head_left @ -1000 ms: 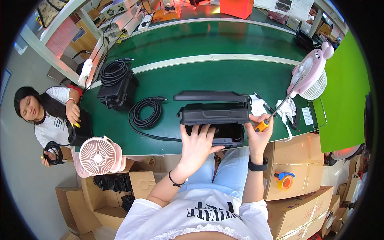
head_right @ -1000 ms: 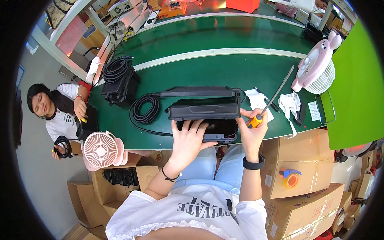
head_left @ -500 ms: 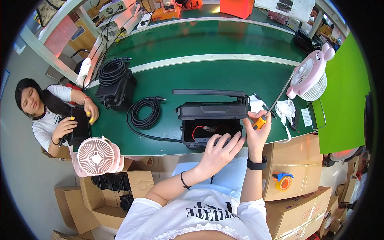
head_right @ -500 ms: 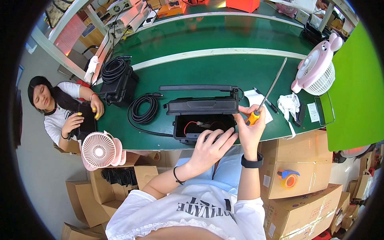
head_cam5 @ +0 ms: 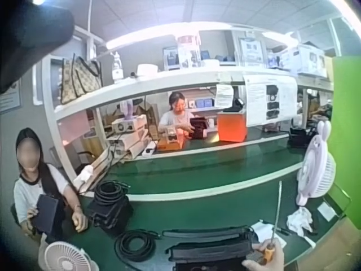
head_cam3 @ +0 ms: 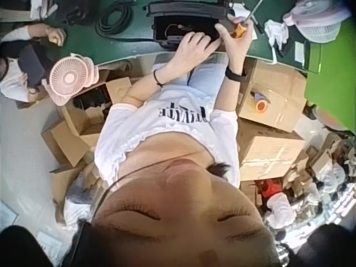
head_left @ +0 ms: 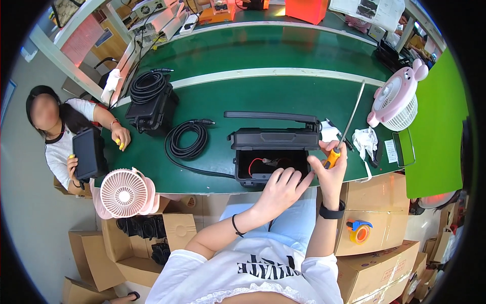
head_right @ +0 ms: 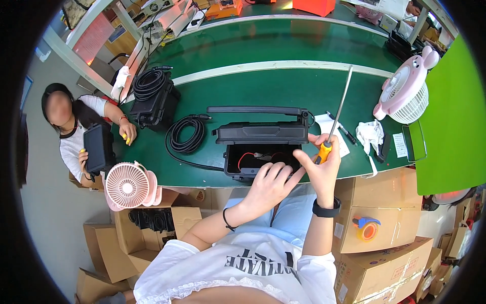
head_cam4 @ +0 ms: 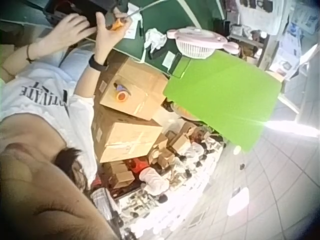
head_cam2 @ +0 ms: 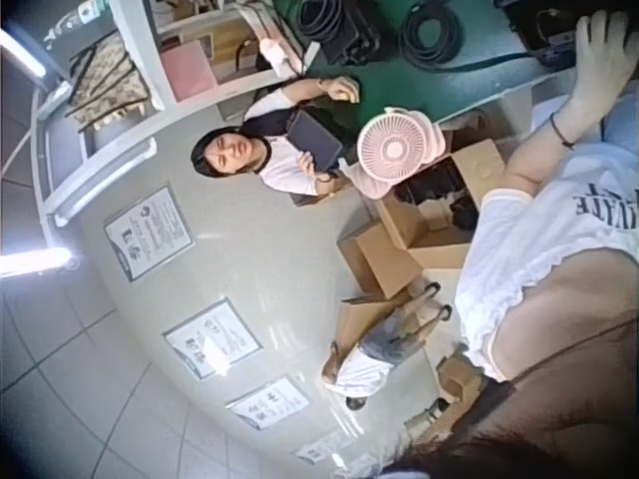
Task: Assembling components of a solar power system into a black plastic casing using a screwdriver.
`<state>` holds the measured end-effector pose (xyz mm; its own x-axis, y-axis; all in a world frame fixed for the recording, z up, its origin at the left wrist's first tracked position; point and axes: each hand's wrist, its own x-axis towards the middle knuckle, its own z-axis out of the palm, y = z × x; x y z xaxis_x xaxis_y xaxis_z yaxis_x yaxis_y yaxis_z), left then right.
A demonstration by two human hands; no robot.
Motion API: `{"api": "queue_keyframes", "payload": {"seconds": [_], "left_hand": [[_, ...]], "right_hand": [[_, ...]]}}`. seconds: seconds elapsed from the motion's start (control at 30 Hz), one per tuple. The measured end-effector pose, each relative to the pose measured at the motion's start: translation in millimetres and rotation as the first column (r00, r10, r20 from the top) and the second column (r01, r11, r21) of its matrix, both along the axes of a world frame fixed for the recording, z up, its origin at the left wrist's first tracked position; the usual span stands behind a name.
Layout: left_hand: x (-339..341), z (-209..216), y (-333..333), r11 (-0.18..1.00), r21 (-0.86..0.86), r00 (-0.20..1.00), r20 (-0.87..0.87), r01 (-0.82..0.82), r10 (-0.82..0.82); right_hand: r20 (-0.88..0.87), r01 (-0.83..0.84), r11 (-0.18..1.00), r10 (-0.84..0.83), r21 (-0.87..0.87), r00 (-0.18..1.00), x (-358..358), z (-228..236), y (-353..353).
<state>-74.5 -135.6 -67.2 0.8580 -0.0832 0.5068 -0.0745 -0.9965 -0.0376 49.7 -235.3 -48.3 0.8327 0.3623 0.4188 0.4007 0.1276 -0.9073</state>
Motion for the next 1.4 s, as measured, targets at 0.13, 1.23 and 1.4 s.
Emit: {"api": "queue_keyframes", "payload": {"seconds": [0.13,1.23,1.4], "left_hand": [[-1.2,1.0,3.8,0.993,-0.091,0.992,0.116,0.069,-0.058],[-50.5,-21.0,73.8,0.662,-0.741,0.929,0.155,-0.115,0.336],[-45.0,-10.9,72.3,0.745,-0.667,0.883,0.359,0.016,0.302]], "right_hand": [[-0.228,-0.044,0.997,0.055,0.056,0.972,-7.5,13.0,-2.7],[-0.298,0.071,0.996,-0.085,-0.057,0.951,-2.1,-17.7,14.6],[-0.284,0.073,0.994,-0.092,-0.075,0.954,-1.6,-18.3,13.6]]}}
